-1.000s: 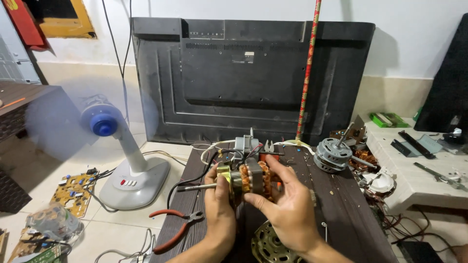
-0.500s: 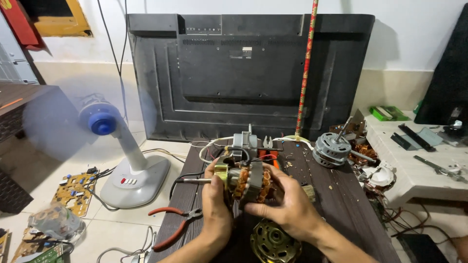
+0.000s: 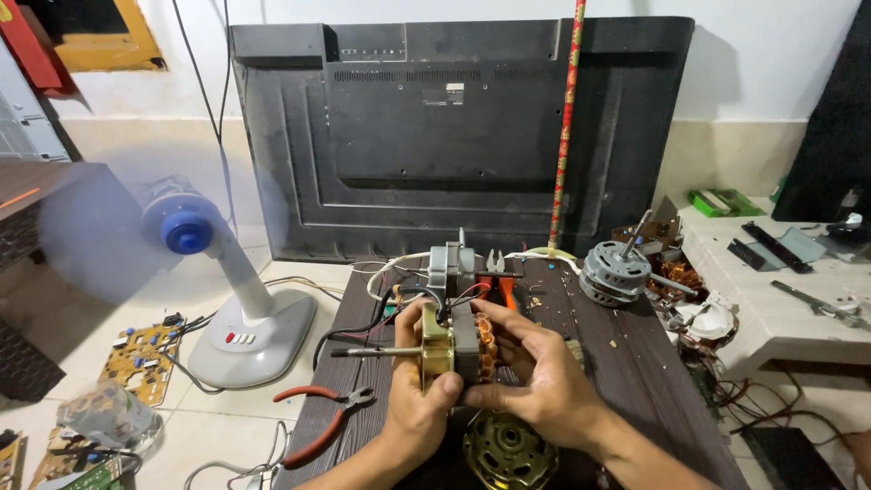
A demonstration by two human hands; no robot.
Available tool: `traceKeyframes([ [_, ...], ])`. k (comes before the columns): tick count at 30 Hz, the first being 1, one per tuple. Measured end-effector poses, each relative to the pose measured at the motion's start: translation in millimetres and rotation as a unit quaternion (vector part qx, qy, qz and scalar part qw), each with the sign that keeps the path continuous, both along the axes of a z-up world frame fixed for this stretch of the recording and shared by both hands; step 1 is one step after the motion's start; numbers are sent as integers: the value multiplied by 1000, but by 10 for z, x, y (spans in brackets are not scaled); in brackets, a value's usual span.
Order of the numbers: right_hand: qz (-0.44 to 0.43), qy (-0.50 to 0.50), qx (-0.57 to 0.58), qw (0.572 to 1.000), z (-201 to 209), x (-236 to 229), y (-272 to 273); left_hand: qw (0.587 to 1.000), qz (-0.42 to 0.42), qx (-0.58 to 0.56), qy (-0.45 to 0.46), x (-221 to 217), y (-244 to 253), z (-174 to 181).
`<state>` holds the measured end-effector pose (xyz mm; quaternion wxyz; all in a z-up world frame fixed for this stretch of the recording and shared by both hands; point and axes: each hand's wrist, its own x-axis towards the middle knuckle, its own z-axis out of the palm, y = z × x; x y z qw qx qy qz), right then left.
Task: The person disassembles a small electric motor by hand, separating the rotor from the stator and removing the end caps. They handle the copper windings and internal components on a cluttered workbench.
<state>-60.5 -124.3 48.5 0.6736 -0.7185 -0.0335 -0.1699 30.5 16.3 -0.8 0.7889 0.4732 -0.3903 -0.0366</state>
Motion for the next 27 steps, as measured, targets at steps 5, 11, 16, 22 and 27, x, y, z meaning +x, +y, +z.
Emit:
traceKeyframes([
  [5, 29, -30, -54, 998, 4, -7, -76, 999, -50, -9, 10, -18, 15, 37],
  [11, -33, -85, -216, 972, -36, -10, -139, 998, -56, 15, -3, 20, 28, -4],
  [16, -37, -30, -208, 977, 17, -20, -84, 998, -58, 28, 21, 16, 41, -10],
  [22, -38, -57, -249, 966, 64, -21, -48, 995, -89, -3, 46, -10, 22, -6],
  [27, -74, -19, -314, 946, -82, 66, -125, 996, -52, 35, 71, 61, 26, -70],
])
